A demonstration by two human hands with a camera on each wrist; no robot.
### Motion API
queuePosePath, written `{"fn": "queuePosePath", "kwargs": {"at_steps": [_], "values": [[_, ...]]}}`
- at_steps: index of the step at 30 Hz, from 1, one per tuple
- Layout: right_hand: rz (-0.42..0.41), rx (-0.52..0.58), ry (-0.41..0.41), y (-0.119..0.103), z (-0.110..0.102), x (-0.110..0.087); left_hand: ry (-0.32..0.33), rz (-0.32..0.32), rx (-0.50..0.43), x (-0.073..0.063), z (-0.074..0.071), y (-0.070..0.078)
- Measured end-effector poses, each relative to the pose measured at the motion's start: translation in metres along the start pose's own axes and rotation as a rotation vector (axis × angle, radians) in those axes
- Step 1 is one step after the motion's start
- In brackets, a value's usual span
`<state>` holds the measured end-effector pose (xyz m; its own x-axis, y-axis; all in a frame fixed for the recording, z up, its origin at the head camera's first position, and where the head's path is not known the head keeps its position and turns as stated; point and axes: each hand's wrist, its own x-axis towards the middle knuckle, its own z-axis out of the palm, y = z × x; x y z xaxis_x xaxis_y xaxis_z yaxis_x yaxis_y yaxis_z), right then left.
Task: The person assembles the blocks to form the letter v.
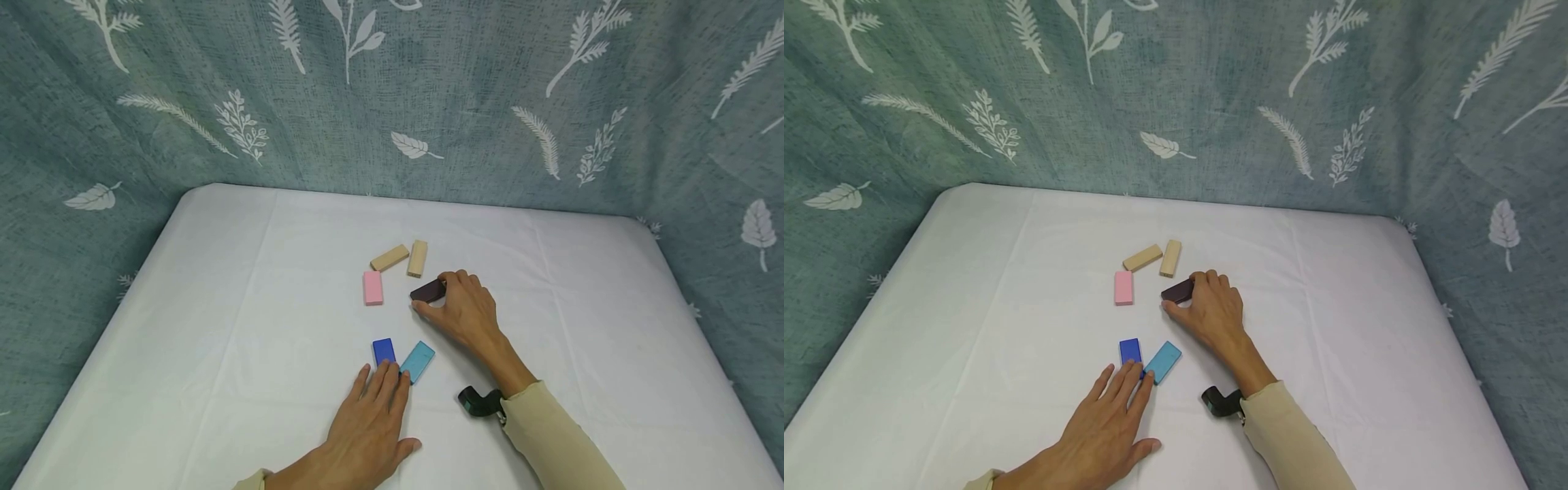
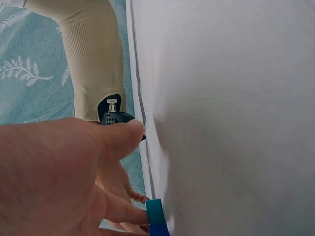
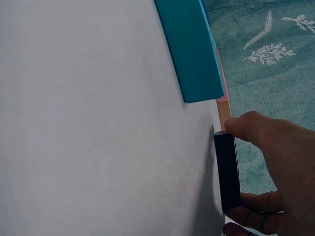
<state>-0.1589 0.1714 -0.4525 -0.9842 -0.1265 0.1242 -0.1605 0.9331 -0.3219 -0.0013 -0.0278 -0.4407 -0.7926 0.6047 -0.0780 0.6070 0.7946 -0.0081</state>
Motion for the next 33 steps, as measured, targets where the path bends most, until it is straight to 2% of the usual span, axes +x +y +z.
{"fn": "queuePosePath", "kwargs": {"at_steps": [8,16,22,33], "values": [[0.000,0.006,-0.007,0.000,-0.001,-0.001,0.009,0.003,0.003,0.000,0.001,0.000],[0.001,0.044,-0.027,0.004,-0.005,-0.001,-0.020,0.001,0.015,0.001,-0.001,0.000],[-0.002,0.067,-0.050,0.008,-0.011,-0.002,-0.008,0.003,0.021,0.000,-0.001,-0.001],[-0.020,0.081,-0.084,0.013,-0.023,-0.018,-0.004,0.005,0.005,0.000,-0.001,-0.001]]}}
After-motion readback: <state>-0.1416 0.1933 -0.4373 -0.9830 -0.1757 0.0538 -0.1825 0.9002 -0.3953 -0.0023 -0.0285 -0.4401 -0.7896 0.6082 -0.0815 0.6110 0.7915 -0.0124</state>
